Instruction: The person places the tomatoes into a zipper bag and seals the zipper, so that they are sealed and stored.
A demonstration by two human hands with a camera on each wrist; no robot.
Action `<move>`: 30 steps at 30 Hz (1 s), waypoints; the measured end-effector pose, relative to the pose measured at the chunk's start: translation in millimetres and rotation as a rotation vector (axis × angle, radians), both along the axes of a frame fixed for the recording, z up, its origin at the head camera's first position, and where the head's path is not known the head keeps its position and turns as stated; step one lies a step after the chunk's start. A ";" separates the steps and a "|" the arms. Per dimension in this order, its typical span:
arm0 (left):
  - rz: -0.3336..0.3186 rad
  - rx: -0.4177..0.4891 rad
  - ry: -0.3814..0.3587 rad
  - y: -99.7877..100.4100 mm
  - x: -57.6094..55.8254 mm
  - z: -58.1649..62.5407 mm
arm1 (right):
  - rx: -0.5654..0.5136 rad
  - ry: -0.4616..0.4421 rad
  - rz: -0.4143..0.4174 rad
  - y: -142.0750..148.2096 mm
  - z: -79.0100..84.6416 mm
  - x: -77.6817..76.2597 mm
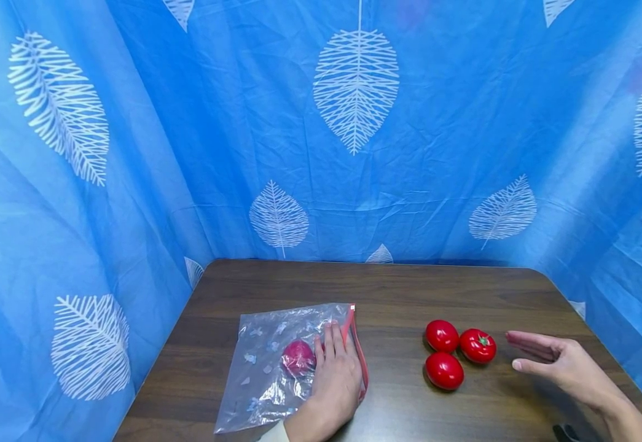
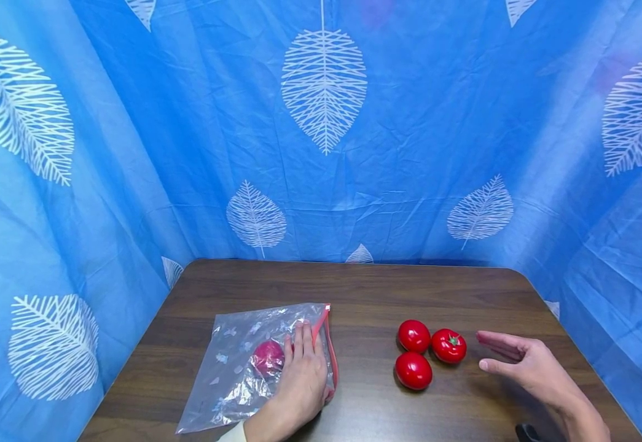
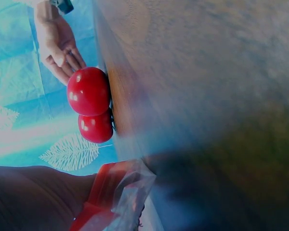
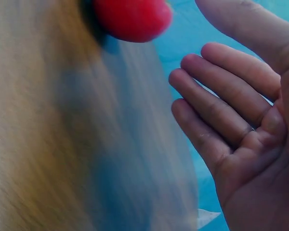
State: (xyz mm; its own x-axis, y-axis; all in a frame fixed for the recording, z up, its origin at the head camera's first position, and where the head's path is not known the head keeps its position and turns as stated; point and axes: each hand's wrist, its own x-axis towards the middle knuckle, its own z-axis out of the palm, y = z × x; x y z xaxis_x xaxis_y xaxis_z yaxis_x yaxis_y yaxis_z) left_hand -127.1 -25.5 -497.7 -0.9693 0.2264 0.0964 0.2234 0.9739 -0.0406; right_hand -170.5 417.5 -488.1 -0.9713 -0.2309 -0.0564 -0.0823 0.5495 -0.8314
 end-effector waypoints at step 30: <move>0.002 0.000 -0.004 1.1 -0.1 0.5 | 0.145 -0.032 -0.070 -33.7 -25.3 -16.3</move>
State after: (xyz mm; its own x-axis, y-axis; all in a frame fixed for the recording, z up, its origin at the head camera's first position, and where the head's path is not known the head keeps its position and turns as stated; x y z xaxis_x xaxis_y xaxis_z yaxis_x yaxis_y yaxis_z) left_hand -127.2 -24.3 -497.2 -0.9700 0.2246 0.0927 0.2218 0.9743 -0.0399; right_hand -186.8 383.9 -513.4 -0.9820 -0.1496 -0.1157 -0.0138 0.6671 -0.7449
